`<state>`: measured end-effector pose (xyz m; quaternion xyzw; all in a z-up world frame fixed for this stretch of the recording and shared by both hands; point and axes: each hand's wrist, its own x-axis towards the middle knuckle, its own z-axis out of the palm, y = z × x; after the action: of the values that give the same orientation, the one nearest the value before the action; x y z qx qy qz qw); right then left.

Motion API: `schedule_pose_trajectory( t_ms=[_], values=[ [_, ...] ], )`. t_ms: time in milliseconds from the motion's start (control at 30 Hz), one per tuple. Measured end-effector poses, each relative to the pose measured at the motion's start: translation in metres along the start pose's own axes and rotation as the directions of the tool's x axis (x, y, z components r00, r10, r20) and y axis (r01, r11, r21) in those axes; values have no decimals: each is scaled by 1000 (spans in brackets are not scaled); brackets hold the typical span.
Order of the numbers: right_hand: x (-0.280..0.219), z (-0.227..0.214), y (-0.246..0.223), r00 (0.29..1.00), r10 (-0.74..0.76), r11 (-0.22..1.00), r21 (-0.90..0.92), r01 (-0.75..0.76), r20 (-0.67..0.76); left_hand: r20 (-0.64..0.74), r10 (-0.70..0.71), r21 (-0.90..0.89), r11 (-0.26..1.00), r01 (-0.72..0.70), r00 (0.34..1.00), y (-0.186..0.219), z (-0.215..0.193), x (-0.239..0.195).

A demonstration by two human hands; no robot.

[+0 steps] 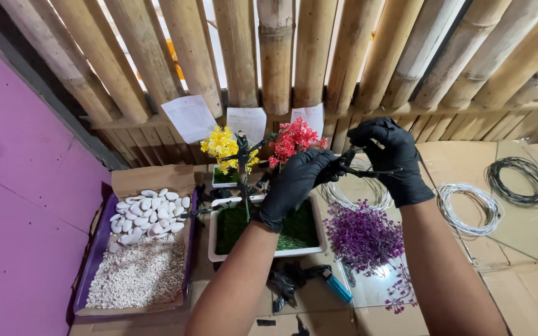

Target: The person assembles a miniature bonsai tree by attaching colorful artificial flowers to a black wire frame. They use black tape to secure the flowers and wires to the frame, working over a white rectangular pot filled with green moss.

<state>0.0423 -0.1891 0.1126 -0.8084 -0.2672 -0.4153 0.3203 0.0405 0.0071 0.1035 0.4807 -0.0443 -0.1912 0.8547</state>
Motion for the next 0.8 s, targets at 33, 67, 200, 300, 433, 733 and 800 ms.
schedule_pose_trajectory(
  t_ms=[33,67,200,300,433,733,800],
  values=[
    [4,-1,-3,1000,-2,1000,0,2,3,-1,2,-3,1000,-2,1000,2,-1,0],
    [9,-2,-7,999,51,998,24,-51,17,64,-15,88,996,9,998,5,-2,0],
    [11,-7,-23,974,216,970,99,-221,61,144,-31,187,982,3,989,12,-1,-2],
    [0,-22,-55,857,515,828,248,-502,16,139,-46,210,977,16,989,14,-1,-5],
    [-14,-26,-94,732,661,576,513,-637,167,131,-24,301,954,-17,991,7,-3,3],
    [-17,-9,-97,682,646,346,664,-662,343,-3,52,283,958,-49,999,-3,-8,7],
    [-21,-2,-87,660,686,375,628,-682,307,-23,85,278,958,-75,996,3,-8,4]
  ],
)
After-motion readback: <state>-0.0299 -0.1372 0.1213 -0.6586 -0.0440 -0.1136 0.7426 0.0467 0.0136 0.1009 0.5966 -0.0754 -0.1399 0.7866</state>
